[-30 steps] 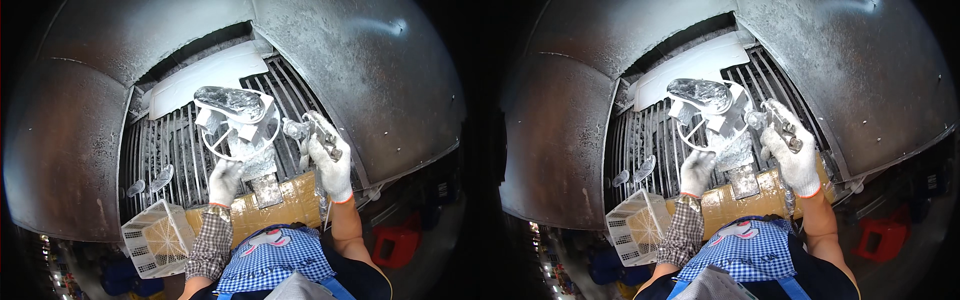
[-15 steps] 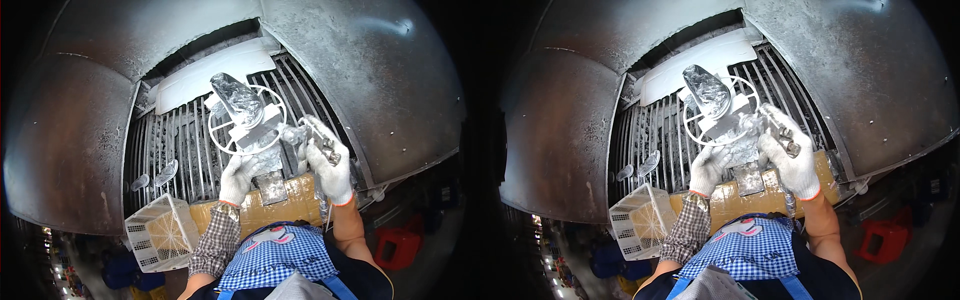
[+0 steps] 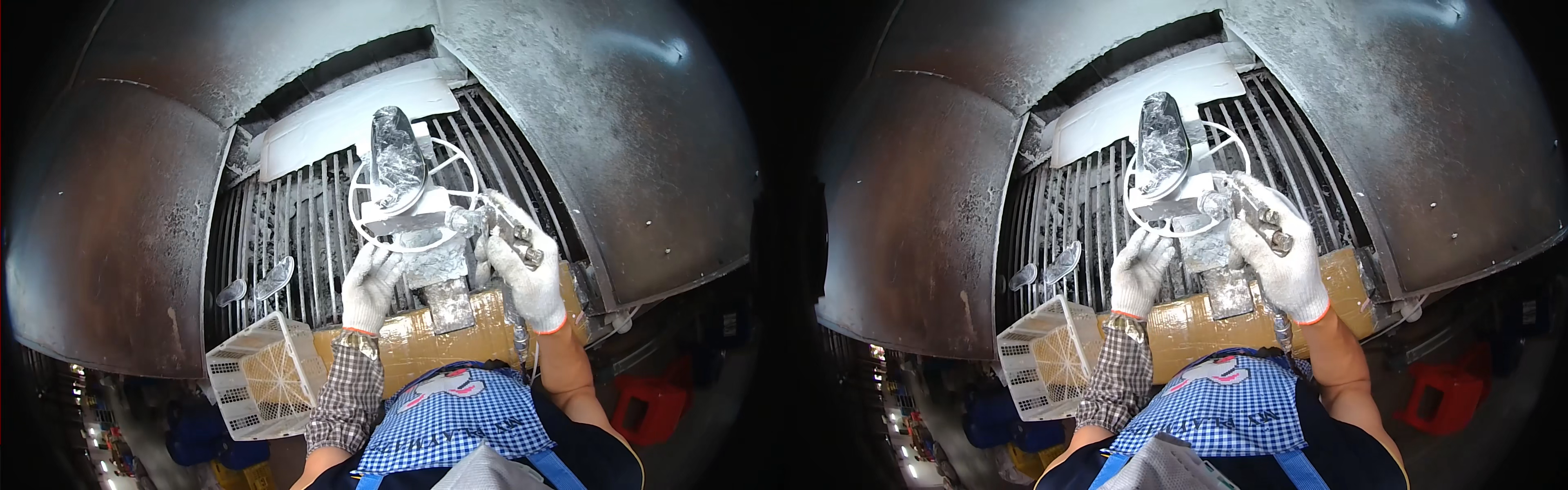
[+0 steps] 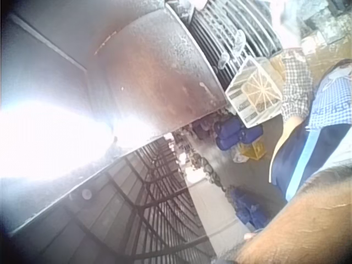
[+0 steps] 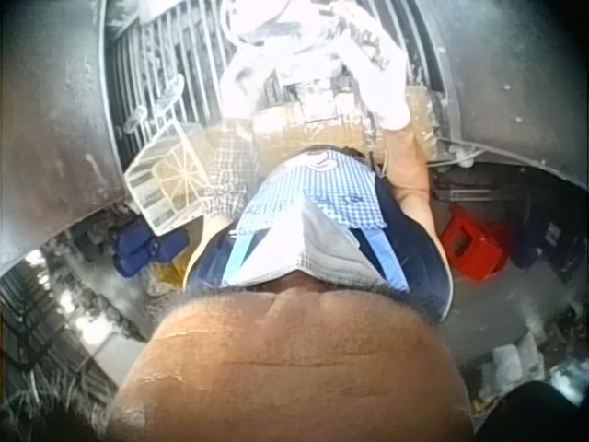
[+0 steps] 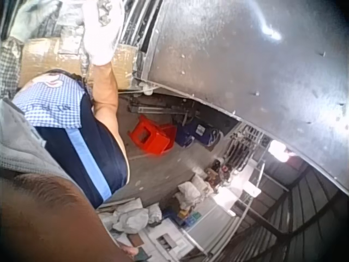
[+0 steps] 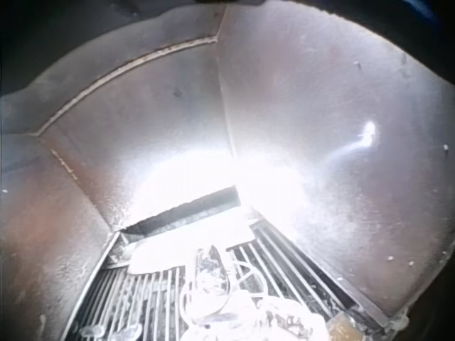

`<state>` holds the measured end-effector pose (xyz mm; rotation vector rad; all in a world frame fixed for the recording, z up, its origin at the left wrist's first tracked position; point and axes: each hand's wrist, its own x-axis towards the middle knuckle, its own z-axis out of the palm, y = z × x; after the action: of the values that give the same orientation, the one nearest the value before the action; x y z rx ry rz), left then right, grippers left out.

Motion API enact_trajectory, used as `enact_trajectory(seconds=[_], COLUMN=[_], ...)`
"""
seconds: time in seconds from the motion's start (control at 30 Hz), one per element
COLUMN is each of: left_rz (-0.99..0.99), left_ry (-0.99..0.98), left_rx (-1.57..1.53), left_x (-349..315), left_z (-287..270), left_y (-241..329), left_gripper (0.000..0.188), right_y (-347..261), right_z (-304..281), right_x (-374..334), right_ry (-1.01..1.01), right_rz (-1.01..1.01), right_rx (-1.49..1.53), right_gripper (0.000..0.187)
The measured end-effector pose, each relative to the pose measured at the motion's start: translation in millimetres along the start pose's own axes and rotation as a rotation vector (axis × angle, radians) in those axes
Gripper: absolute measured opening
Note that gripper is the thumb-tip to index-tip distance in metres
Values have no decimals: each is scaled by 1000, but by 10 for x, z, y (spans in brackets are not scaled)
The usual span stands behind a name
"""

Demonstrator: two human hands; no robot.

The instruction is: The person uses a spray gun to apply white paint to a black shoe sole mounted on a rotating stand. They repeatedly pick up the shoe from a white plastic basket, spray it, and place it back into the basket.

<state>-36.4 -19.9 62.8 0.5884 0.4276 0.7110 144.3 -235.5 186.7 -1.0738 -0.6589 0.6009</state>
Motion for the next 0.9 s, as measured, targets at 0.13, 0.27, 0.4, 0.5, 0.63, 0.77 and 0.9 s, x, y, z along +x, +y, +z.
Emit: enact_trajectory(seconds=[0.13,0.27,0.4,0.5,0.63,0.77,0.9], left_rz=[16,36,62,95,121,139,138], left_ry=[33,82,85,108,119,128,130], left_rx=[-25,-40,-49,-36,-22,-19,17], left_x=[68,91,142,157,220,325,417], left_z=[-131,-111,-164,-169,-185,-231,-170], left_y=[104,191,286,337,416,494,583], left_gripper=[43,42,43,45,50,52,54], right_y=[51,83,122,160,185,207,225], right_z=[6,9,10,-10,-9,16,10], right_x=[78,171,248,308,389,473,536], right_ry=[22,40,25,18,28,54,53], right_rz=[6,7,-12,-23,-35,-55,-61], right_rx=[-21,-9,46,26,15,20,31], right_gripper=[54,55,55,54,54,54,54])
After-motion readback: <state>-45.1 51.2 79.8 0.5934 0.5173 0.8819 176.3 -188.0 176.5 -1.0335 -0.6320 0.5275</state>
